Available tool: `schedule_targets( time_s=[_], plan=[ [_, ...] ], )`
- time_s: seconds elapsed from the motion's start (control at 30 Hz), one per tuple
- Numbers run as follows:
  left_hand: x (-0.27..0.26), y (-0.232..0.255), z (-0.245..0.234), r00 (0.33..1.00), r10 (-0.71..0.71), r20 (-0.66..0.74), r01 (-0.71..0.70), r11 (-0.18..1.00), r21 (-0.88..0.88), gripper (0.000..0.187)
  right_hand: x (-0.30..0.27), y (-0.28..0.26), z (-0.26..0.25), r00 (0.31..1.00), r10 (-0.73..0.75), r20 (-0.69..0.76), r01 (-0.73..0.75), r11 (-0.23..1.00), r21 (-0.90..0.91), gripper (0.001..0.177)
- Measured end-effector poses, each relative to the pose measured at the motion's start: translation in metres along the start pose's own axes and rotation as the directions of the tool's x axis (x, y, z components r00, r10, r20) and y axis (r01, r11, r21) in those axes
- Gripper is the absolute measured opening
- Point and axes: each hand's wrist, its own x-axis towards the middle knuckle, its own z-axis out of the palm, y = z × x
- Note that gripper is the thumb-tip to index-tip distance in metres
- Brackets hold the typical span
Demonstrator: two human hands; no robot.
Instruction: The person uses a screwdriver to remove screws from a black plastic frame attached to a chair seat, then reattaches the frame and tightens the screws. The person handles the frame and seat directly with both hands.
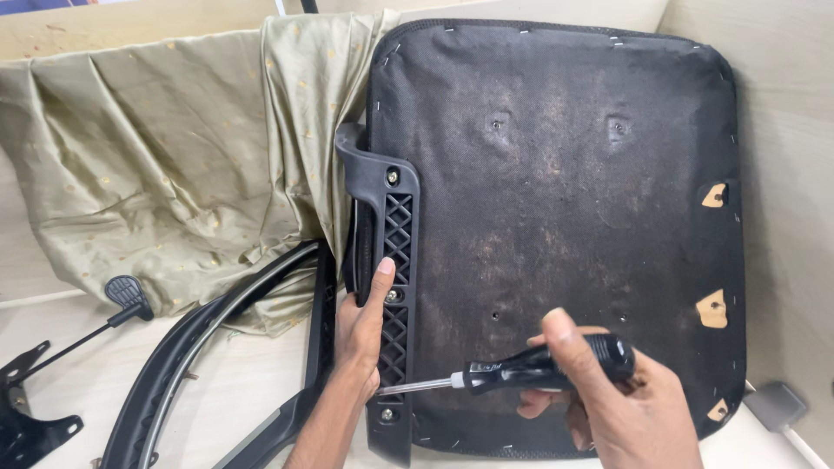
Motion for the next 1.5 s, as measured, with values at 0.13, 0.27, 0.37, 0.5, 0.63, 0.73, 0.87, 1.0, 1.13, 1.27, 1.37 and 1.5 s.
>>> schedule_targets(
  time_s=[0.13, 0.27, 0.37, 0.5, 0.63, 0.73, 0.87, 1.0, 1.13, 1.27, 1.37, 1.5],
  plan=[
    [-0.001, -0.001, -0.003, 0.992, 0.081, 0.097, -0.085, 0.996, 0.042, 0.086, -0.002, 0.026, -0.017, 0.944, 0.285, 0.168, -0.286, 0.958, -0.021, 0.039],
    [0.002, -0.003, -0.003, 0.976, 0.166, 0.139, -0.176, 0.982, 0.063, 0.087, 0.0, 0.057, -0.029, 0.858, 0.357, 0.369, -0.424, 0.898, 0.12, 0.035],
    [0.0, -0.011, -0.004, 0.938, 0.331, 0.102, -0.339, 0.938, 0.073, 0.086, 0.003, 0.081, -0.029, 0.857, 0.275, 0.436, -0.341, 0.937, 0.078, 0.038],
    [-0.01, -0.021, -0.007, 0.857, 0.506, 0.102, -0.515, 0.848, 0.125, 0.092, 0.003, 0.109, -0.025, 0.89, 0.298, 0.346, -0.292, 0.954, -0.07, 0.044],
    [-0.028, -0.023, -0.008, 0.947, 0.306, 0.101, -0.318, 0.936, 0.149, 0.084, 0.004, 0.115, -0.023, 0.892, 0.136, 0.43, 0.042, 0.925, -0.378, 0.044],
    [-0.035, -0.013, -0.006, 0.981, 0.178, 0.079, -0.19, 0.964, 0.188, 0.081, -0.011, 0.092, -0.021, 0.803, 0.063, 0.592, 0.32, 0.793, -0.519, 0.057],
    [-0.04, -0.003, -0.001, 0.983, 0.176, 0.048, -0.182, 0.965, 0.187, 0.083, -0.039, 0.037, -0.037, 0.907, 0.197, 0.371, 0.162, 0.65, -0.742, 0.045],
    [-0.043, 0.0, -0.003, 0.989, 0.146, 0.024, -0.148, 0.969, 0.2, 0.088, -0.047, -0.026, -0.046, 0.906, 0.204, 0.371, 0.243, 0.466, -0.851, 0.04],
    [-0.039, 0.001, -0.004, 0.995, 0.088, 0.052, -0.096, 0.977, 0.189, 0.094, -0.055, -0.058, -0.05, 0.926, 0.153, 0.345, 0.279, 0.337, -0.899, 0.042],
    [-0.038, -0.001, -0.007, 0.995, 0.027, 0.093, -0.037, 0.993, 0.11, 0.1, -0.054, -0.059, -0.044, 0.881, -0.011, 0.474, 0.438, 0.401, -0.804, 0.045],
    [-0.042, -0.007, -0.013, 0.988, 0.031, 0.154, -0.017, 0.996, -0.092, 0.103, -0.051, -0.052, -0.04, 0.803, -0.137, 0.58, 0.579, 0.411, -0.704, 0.04],
    [-0.056, -0.018, -0.013, 0.976, 0.143, 0.164, -0.129, 0.987, -0.092, 0.103, -0.05, -0.047, -0.038, 0.783, -0.161, 0.601, 0.611, 0.385, -0.692, 0.038]
  ],
)
